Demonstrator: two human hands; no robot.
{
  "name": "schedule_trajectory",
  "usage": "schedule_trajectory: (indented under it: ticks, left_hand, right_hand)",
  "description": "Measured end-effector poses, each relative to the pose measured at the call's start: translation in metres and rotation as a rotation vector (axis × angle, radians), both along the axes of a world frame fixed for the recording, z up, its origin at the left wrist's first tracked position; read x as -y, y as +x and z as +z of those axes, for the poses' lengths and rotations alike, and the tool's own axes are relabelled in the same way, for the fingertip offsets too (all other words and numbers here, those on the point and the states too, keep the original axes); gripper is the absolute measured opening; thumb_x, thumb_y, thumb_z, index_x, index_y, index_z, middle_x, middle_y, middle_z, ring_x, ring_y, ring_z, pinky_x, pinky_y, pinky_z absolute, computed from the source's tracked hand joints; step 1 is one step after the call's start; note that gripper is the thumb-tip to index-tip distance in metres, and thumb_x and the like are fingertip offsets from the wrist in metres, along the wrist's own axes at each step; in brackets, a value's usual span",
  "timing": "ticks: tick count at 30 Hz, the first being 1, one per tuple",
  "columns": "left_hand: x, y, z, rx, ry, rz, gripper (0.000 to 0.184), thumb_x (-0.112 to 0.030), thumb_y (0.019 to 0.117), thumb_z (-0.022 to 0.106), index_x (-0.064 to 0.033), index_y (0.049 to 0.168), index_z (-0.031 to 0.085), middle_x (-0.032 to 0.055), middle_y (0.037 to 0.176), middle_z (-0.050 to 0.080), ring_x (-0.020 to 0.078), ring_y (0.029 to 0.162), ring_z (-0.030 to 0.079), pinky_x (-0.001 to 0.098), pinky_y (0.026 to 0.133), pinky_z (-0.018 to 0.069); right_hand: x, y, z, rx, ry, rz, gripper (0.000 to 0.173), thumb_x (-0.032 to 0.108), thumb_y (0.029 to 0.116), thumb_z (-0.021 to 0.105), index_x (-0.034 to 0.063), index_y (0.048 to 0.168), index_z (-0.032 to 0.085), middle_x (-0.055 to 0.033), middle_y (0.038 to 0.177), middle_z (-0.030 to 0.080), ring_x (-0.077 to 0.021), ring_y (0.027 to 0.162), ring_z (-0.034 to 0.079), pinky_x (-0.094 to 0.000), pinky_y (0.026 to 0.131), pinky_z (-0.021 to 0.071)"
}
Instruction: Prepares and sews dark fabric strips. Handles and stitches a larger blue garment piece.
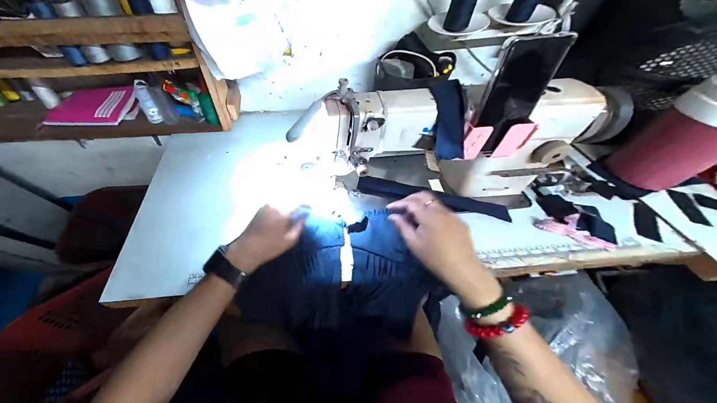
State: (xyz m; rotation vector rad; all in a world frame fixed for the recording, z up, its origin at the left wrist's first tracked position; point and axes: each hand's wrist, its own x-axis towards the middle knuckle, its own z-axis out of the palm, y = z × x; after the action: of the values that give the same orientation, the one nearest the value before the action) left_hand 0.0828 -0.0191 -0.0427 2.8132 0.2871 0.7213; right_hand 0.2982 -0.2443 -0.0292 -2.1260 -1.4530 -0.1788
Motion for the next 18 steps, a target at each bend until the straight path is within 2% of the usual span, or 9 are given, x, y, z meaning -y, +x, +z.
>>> schedule_trajectory:
  ticks: [1,2,4,6,8,11,13,15,18]
  left_hand:
    - [0.012,0.005,-0.010,-0.028,-0.037,-0.110,0.026,-0.019,0.1036,0.055,-0.0068,0.119,0.072,0.0101,0.115,0.072,0.0236,0.110,0.068,0.0431,0.100,0.0545]
    - [0.021,0.009,-0.019,-0.061,-0.071,-0.187,0.028,-0.020,0.1050,0.052,-0.0077,0.124,0.070,0.0088,0.124,0.069,0.0223,0.119,0.064,0.0430,0.106,0.0501]
    - [0.029,0.012,-0.036,-0.114,-0.091,-0.221,0.035,-0.023,0.1059,0.051,-0.0091,0.134,0.065,0.0088,0.142,0.062,0.0242,0.137,0.053,0.0548,0.116,0.0372]
    - [0.027,0.013,-0.043,-0.132,-0.092,-0.200,0.039,-0.026,0.1050,0.051,-0.0099,0.139,0.062,0.0094,0.148,0.057,0.0251,0.144,0.047,0.0623,0.119,0.0286]
    - [0.025,0.014,-0.042,-0.133,-0.085,-0.188,0.038,-0.028,0.1035,0.054,-0.0100,0.135,0.066,0.0098,0.146,0.058,0.0253,0.140,0.049,0.0601,0.117,0.0312]
    - [0.021,0.021,-0.038,-0.106,-0.045,-0.144,0.036,-0.035,0.1057,0.050,-0.0109,0.121,0.072,0.0069,0.135,0.066,0.0227,0.128,0.059,0.0537,0.110,0.0401]
    - [0.018,0.026,-0.039,-0.131,0.005,-0.117,0.041,-0.037,0.1045,0.052,-0.0117,0.133,0.066,0.0070,0.141,0.062,0.0250,0.131,0.056,0.0545,0.107,0.0420]
    - [0.018,0.029,-0.041,-0.207,0.047,-0.086,0.050,-0.041,0.1055,0.045,-0.0142,0.145,0.057,0.0048,0.152,0.053,0.0268,0.137,0.049,0.0569,0.107,0.0377]
    - [0.019,0.030,-0.040,-0.269,0.069,-0.040,0.056,-0.047,0.1056,0.038,-0.0153,0.150,0.053,0.0028,0.153,0.052,0.0276,0.137,0.048,0.0590,0.103,0.0372]
  right_hand:
    - [-0.006,-0.012,-0.014,-0.044,-0.006,0.052,0.025,0.027,0.1026,0.061,0.0132,0.119,0.073,-0.0123,0.120,0.069,-0.0303,0.097,0.071,-0.0551,0.081,0.0588]
    - [-0.011,-0.022,-0.026,-0.063,-0.004,0.092,0.026,0.028,0.1023,0.061,0.0145,0.121,0.073,-0.0106,0.120,0.070,-0.0286,0.097,0.071,-0.0535,0.081,0.0593]
    - [-0.020,-0.032,-0.043,-0.029,0.014,0.119,0.028,0.030,0.1008,0.062,0.0141,0.121,0.072,-0.0100,0.121,0.070,-0.0292,0.101,0.071,-0.0523,0.080,0.0596]
    - [-0.030,-0.031,-0.048,0.012,0.017,0.123,0.035,0.039,0.0990,0.065,0.0112,0.120,0.071,-0.0116,0.122,0.068,-0.0308,0.105,0.070,-0.0519,0.082,0.0591]
    - [-0.041,-0.026,-0.050,0.035,0.001,0.141,0.043,0.046,0.0966,0.067,0.0096,0.119,0.071,-0.0130,0.124,0.067,-0.0313,0.106,0.069,-0.0516,0.082,0.0592]
    - [-0.061,-0.011,-0.048,-0.032,-0.007,0.190,0.028,0.036,0.0982,0.067,0.0101,0.107,0.075,-0.0113,0.116,0.069,-0.0292,0.101,0.069,-0.0519,0.080,0.0586]
    - [-0.074,0.005,-0.045,-0.159,-0.067,0.183,0.026,0.032,0.1012,0.063,0.0082,0.100,0.074,-0.0111,0.103,0.070,-0.0289,0.095,0.069,-0.0555,0.079,0.0566]
    - [-0.085,0.019,-0.046,-0.192,-0.109,0.175,0.026,0.030,0.1025,0.061,0.0074,0.099,0.072,-0.0114,0.096,0.070,-0.0290,0.092,0.069,-0.0566,0.080,0.0551]
    - [-0.094,0.025,-0.051,-0.100,-0.093,0.191,0.019,0.023,0.1001,0.063,0.0060,0.098,0.072,-0.0124,0.094,0.070,-0.0304,0.091,0.070,-0.0554,0.078,0.0563]
